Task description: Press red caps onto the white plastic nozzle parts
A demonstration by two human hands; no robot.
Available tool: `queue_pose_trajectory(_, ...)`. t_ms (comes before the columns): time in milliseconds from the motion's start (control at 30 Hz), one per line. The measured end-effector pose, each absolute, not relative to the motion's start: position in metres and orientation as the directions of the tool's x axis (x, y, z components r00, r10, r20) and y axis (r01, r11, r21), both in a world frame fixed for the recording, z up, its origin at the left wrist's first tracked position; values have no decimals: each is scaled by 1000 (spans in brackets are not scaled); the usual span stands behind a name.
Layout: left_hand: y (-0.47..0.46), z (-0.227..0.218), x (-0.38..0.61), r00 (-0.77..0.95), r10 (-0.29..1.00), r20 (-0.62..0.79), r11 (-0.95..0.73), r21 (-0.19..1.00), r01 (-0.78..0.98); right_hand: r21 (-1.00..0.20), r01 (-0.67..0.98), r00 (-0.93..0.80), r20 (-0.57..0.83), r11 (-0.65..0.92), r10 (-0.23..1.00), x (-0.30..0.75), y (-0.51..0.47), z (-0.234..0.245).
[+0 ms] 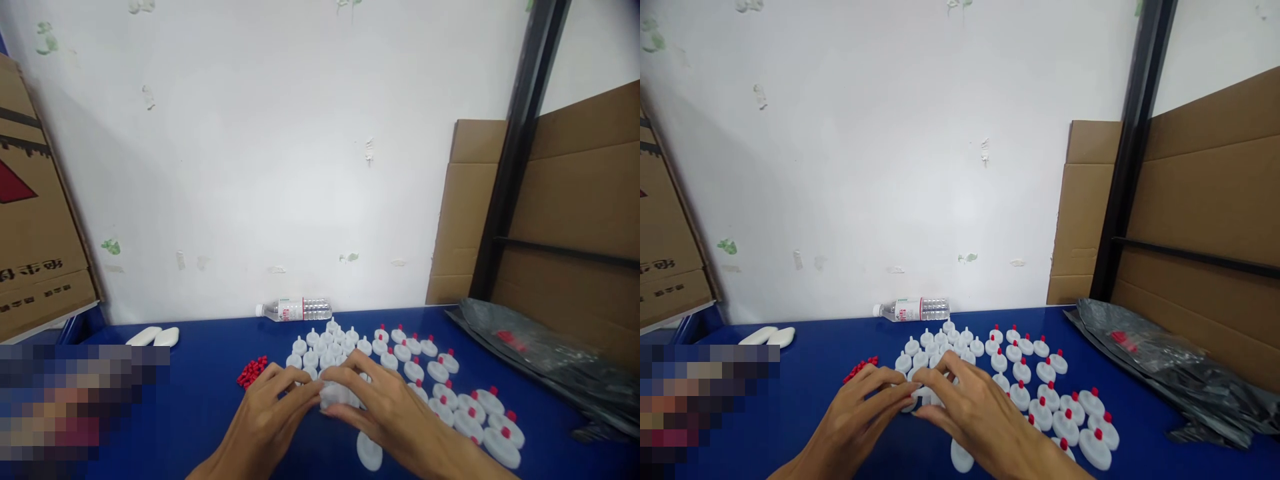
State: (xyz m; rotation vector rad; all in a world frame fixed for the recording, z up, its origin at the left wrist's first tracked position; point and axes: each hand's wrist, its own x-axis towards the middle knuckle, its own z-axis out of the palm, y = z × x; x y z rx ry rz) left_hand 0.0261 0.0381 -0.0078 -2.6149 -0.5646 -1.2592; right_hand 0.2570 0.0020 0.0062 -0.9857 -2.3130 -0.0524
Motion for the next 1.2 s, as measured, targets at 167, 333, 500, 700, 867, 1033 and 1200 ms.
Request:
queue_pose_trajectory(167, 37, -9, 26, 584, 257, 770, -920, 9, 392, -173, 637, -562, 563, 751, 606, 260, 6, 5)
queue_pose_trajectory(333, 36, -7, 28, 573, 269, 774, -917, 25, 397, -162, 609, -550, 619, 776, 561, 257, 5, 2)
queue_pose_trajectory(500, 35, -2, 32, 557, 242, 794, -920, 6, 391, -159, 578, -546, 654, 801, 524, 255, 2, 4)
queue_pose_trajectory(700, 29, -4, 35, 607, 321, 727, -926, 107, 362, -58, 539, -567, 712, 840, 414, 260, 0, 5)
queue_pose_trajectory(867, 23, -8, 35, 631, 391, 670, -914, 204, 350, 47, 557, -589, 726, 829, 355, 258, -2, 4)
queue_pose_trajectory(1033, 30, 7, 31, 690, 322, 648, -925, 62, 374, 163, 615, -618, 706, 771, 344, 262, 5, 15)
queue_pose_trajectory(1200, 55, 20, 4, 687, 377, 621, -867, -23, 497, 170, 779, -539, 675, 604, 504, 290, 23, 30)
